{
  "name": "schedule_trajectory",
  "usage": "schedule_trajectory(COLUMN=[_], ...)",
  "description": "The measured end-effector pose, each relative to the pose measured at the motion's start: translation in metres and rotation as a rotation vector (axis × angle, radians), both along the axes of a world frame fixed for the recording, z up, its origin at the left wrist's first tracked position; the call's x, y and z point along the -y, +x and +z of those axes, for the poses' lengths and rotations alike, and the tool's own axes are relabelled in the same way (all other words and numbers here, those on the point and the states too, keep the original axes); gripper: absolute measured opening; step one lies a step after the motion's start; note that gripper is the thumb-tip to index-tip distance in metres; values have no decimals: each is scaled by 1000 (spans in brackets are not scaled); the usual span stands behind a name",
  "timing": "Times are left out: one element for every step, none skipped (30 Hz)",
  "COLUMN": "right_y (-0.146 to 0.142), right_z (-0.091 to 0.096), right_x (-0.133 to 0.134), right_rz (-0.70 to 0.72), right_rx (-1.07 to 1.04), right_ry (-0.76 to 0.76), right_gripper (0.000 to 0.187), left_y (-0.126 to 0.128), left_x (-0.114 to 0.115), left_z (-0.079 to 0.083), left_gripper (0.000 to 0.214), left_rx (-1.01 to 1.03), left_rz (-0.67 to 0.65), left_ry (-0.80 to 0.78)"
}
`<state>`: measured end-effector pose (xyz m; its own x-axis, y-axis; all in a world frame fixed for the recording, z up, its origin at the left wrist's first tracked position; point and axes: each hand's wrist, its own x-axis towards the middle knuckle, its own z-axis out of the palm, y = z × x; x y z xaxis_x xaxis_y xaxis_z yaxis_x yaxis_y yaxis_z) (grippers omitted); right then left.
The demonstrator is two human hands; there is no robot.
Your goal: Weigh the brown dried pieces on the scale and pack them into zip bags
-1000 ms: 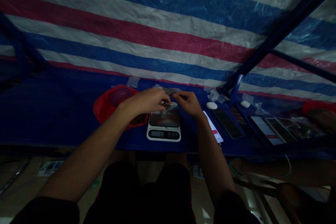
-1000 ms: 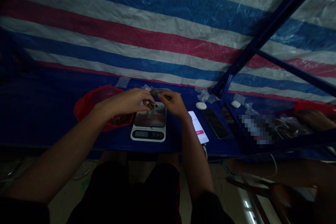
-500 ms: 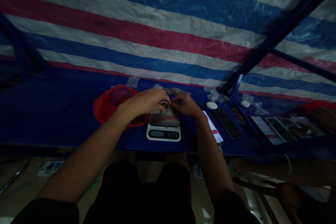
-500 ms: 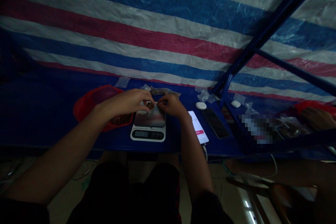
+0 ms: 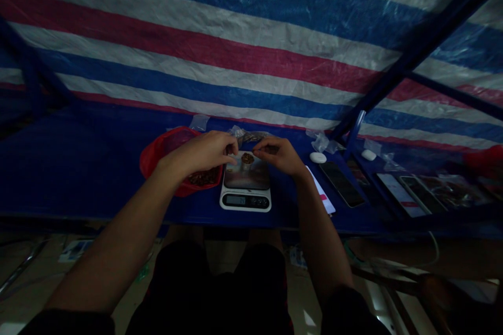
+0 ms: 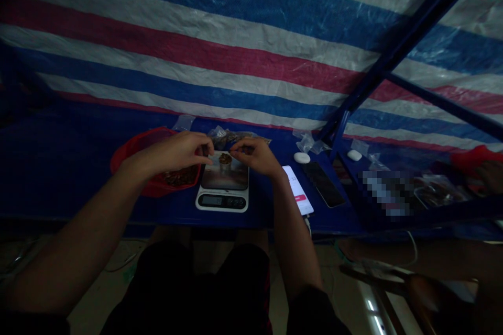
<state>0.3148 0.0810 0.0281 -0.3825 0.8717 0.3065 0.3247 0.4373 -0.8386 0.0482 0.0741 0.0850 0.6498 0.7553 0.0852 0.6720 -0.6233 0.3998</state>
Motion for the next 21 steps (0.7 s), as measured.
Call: schedule_trajectory(right_y=[-1, -1, -2, -3, -3, -3, -4, -4, -4, -4, -4, -3, -3, -2, -1, 0, 1, 2, 3, 4, 6], right_z=[0, 0, 1, 2, 3, 4, 5, 6, 8, 9, 9, 9, 8, 7, 5, 2, -1, -4, -7, -10, -13], right_x=[0, 0, 1, 1, 2, 3, 4, 5, 6, 6, 6, 6, 5, 4, 2, 0, -2, -5, -8, -11, -13], right_rz=[9, 13, 16, 17, 18, 16, 10, 3, -5, -16, -27, -37, -48, -64, -85, -108, -130, -149, -164, -177, -191], right_rx=[8, 17, 26, 36, 45, 48, 43, 31, 12, -11, -36, -55, -67, -72, -66, -48, -16, 26, 74, 123, 168], right_ry=[-1, 4, 10, 16, 19, 20, 20, 22, 24, 26, 27, 27, 29, 32, 40, 52, 67, 88, 114, 142, 169], right_gripper=[24, 25, 25, 26, 27, 29, 31, 33, 34, 36, 37, 37, 37, 36, 35, 33, 32, 29, 26, 23, 21], left_y=[-4, -6, -8, -8, -8, -7, -6, -5, -4, -4, -4, -4, -4, -4, -3, -2, 1, 3, 6, 10, 13], left_x=[0, 1, 1, 2, 3, 3, 4, 4, 4, 4, 4, 4, 5, 5, 6, 7, 8, 8, 9, 9, 10], left_z=[-3, -7, -10, -14, -17, -20, -21, -22, -22, -20, -18, -16, -13, -9, -6, -3, -1, 1, 3, 3, 3], left_gripper=[10, 10, 11, 11, 12, 13, 15, 17, 17, 18, 17, 18, 18, 20, 22, 24, 25, 26, 25, 26, 26], left_rx=[-39, -77, -108, -125, -130, -130, -128, -126, -123, -118, -107, -86, -50, -2, 49, 95, 129, 143, 140, 126, 107], left_rz=[25, 42, 48, 46, 40, 30, 19, 13, 12, 14, 11, 7, 0, -13, -27, -39, -43, -44, -43, -42, -42], left_ry=[-32, -68, -102, -128, -143, -147, -143, -135, -128, -124, -119, -106, -82, -49, -10, 27, 56, 75, 84, 87, 84])
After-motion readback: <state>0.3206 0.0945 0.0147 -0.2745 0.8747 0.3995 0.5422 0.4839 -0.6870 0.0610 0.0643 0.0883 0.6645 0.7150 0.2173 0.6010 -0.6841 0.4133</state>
